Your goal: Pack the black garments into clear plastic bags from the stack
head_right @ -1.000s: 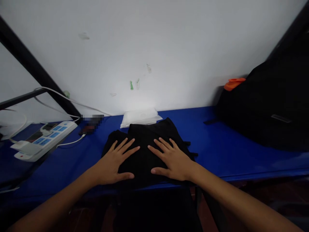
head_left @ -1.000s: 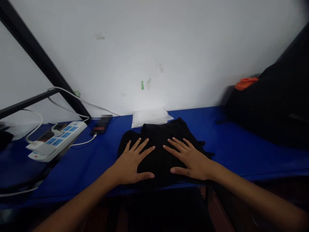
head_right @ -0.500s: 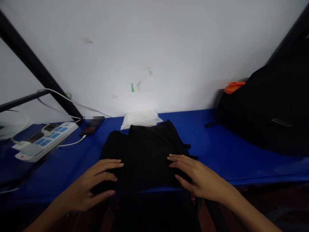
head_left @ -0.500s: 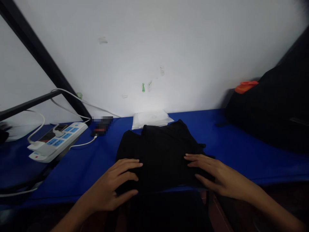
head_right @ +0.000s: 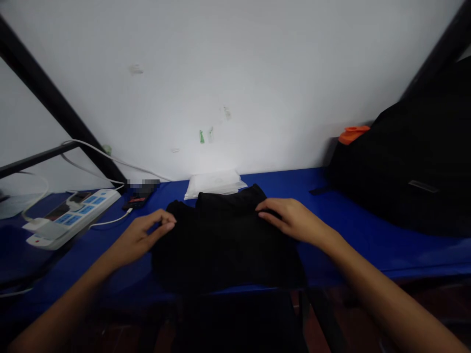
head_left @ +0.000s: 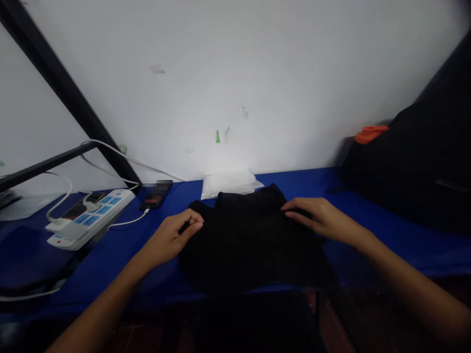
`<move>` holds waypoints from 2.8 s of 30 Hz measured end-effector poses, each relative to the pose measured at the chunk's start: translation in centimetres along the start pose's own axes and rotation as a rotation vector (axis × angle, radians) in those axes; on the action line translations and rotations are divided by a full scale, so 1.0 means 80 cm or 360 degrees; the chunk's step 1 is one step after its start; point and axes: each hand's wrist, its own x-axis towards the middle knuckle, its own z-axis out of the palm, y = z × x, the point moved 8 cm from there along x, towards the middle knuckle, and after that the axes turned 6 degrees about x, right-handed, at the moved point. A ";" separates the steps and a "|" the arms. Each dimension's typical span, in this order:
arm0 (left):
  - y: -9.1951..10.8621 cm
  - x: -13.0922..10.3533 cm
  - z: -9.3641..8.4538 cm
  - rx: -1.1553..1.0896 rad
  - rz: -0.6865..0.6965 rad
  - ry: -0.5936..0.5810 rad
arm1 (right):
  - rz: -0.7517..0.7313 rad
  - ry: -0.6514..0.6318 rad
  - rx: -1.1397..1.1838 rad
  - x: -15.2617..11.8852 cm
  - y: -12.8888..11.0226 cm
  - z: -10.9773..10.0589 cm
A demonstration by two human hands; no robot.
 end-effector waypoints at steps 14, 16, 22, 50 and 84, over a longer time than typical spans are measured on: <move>-0.001 0.138 0.044 0.0667 0.0111 0.0068 | -0.0070 0.0111 -0.0187 0.089 0.099 0.008; -0.006 0.135 0.039 0.0577 0.0090 0.0131 | -0.0073 0.0282 0.0039 0.085 0.103 -0.005; 0.014 0.102 0.018 -0.0011 0.0122 0.0187 | -0.0016 0.0306 0.0681 0.067 0.087 -0.016; 0.014 -0.006 0.014 -0.0029 0.0198 -0.0493 | -0.0073 0.0022 0.0154 -0.007 0.024 0.008; -0.067 -0.023 -0.091 0.0365 -0.0680 0.0930 | 0.0116 0.0082 0.0404 -0.014 0.063 0.025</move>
